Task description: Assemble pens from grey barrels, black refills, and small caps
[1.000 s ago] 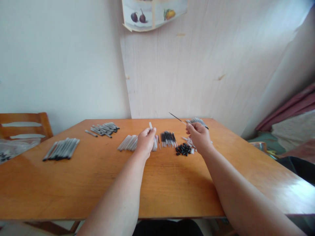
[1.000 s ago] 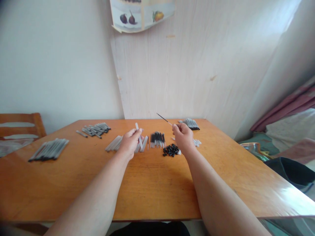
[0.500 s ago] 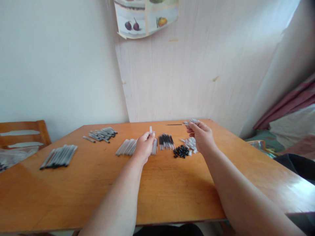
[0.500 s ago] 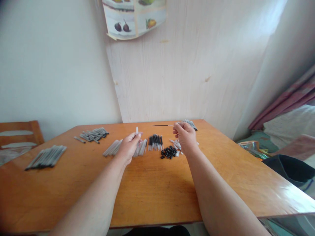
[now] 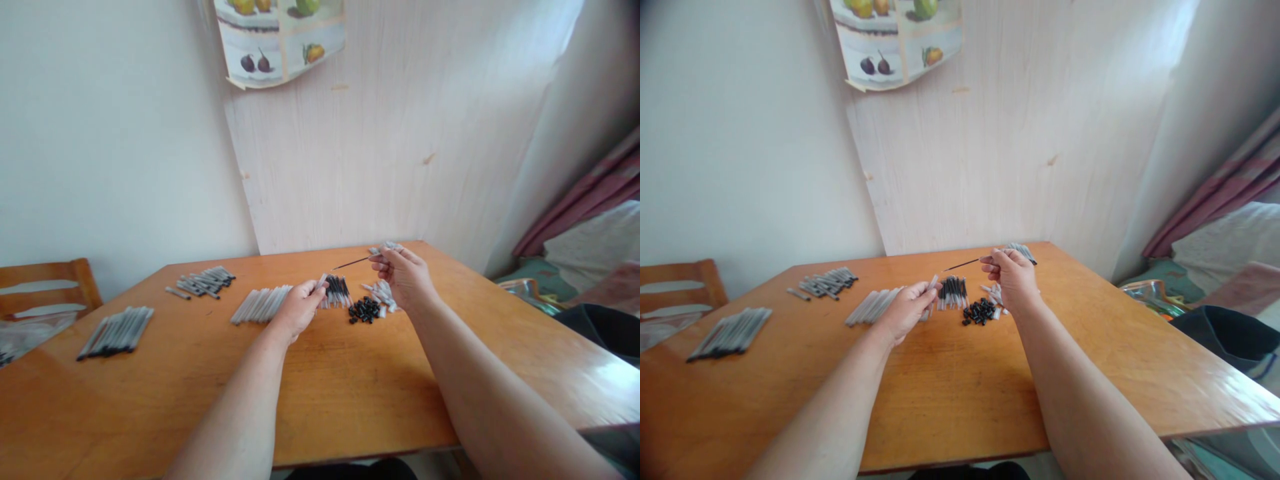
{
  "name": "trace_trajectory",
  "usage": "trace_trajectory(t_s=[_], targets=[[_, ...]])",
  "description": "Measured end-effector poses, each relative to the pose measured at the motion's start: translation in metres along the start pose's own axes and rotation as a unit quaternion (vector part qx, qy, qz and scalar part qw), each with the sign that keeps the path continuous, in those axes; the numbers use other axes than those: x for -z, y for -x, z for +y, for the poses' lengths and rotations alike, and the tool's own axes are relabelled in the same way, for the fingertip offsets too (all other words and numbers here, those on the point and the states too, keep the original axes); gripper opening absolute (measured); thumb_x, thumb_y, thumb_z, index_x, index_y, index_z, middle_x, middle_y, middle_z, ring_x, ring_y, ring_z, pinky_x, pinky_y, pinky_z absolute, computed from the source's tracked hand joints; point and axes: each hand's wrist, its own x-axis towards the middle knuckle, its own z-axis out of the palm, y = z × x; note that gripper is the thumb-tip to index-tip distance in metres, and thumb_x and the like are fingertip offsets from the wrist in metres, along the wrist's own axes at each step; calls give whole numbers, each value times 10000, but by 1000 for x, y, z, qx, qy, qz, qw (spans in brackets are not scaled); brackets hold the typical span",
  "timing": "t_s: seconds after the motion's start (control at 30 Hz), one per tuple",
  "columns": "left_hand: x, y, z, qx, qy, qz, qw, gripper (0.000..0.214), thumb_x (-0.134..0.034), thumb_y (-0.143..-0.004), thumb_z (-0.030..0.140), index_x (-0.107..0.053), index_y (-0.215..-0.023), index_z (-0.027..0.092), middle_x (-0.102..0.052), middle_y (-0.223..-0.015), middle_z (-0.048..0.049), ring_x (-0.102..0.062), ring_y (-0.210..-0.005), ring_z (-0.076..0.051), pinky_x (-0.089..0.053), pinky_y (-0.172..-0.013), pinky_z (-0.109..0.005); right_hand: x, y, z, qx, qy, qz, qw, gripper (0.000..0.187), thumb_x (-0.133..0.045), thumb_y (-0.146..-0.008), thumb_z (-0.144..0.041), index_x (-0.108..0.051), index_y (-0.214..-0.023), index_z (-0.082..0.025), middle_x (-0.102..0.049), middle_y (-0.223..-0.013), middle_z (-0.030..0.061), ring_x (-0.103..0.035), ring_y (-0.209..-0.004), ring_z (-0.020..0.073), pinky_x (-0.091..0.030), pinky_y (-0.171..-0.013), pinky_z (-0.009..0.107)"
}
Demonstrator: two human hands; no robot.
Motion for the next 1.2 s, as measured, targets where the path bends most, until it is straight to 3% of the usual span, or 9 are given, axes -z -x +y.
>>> trace_trajectory(t_s=[0.23,0.77,1.0,1.2], targets=[[-3,3,5,-11,-25,-11,1000,269,-619,-773,324,-705,-971,163,-631,-707,-20,-490,-612,-113,-386,-638,-236,3,-3,7,25,44,3,999,263,-649,-726,-426,-567,-766,-179,-712,-815,88,-608,-583,125,-410,-465,213],[-2,4,4,-34,-90,-29,995,304,-609,-759,353,-719,-977,172,-639,-719,-23,-488,-626,-134,-374,-623,-236,0,1,6,33,71,2,997,260,-644,-731,-419,-579,-769,-170,-706,-782,75,-585,-549,106,-405,-466,210],[-3,5,6,-44,-105,-68,991,264,-595,-771,369,-720,-909,182,-661,-796,-34,-499,-666,-142,-355,-617,-231,-2,3,7,38,97,-20,994,270,-637,-737,-438,-582,-760,-175,-704,-782,73,-574,-542,108,-403,-474,217],[-2,8,7,9,-67,-126,990,314,-594,-785,420,-698,-913,152,-630,-770,-36,-473,-625,-110,-332,-576,-219,-7,8,11,23,114,-53,992,269,-632,-750,-436,-604,-785,-171,-698,-766,69,-584,-567,111,-400,-488,216]])
